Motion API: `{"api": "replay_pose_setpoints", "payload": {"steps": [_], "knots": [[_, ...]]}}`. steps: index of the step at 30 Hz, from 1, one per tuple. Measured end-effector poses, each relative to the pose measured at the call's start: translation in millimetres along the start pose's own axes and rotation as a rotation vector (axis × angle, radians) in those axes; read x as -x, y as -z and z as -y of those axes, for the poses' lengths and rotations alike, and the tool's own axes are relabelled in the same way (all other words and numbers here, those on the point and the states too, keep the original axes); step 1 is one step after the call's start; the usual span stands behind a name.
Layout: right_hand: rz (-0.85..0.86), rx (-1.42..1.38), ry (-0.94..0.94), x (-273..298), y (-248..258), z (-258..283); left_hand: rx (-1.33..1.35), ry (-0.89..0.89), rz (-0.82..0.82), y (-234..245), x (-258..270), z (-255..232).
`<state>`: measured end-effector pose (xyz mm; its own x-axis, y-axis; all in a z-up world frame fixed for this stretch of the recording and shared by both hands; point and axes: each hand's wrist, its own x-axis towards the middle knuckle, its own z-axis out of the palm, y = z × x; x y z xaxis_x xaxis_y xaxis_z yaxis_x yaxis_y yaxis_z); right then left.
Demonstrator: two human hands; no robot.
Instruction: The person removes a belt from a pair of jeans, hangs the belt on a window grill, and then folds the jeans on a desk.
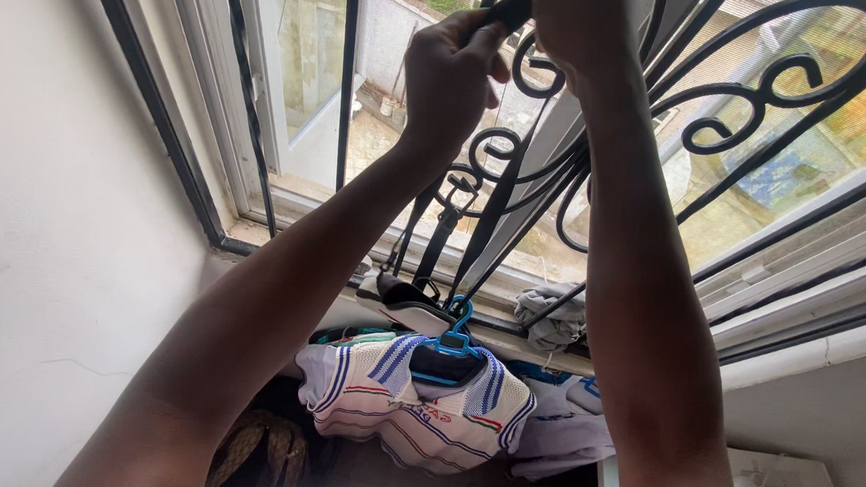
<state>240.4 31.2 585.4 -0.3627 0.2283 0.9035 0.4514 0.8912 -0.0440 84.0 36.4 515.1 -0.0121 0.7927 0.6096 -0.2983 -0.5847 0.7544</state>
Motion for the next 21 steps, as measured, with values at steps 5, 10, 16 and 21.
{"api": "replay_pose_setpoints", "payload": {"steps": [5, 10, 16, 21], "knots": [[-0.009, 0.021, 0.014, -9, -4, 4, 0.018, -0.042, -0.001, 3, 7, -2], [-0.179, -0.184, -0.312, 15, 5, 33, 0.062, 0.003, -0.075, -2, 17, 0], [-0.2, -0.293, -0.67, 9, 8, 55, 0.025, 0.092, 0.136, -11, -1, 1], [-0.042, 0.214, -0.047, -7, 4, 38, 0.155, -0.012, 0.013, -18, -14, 9]]}}
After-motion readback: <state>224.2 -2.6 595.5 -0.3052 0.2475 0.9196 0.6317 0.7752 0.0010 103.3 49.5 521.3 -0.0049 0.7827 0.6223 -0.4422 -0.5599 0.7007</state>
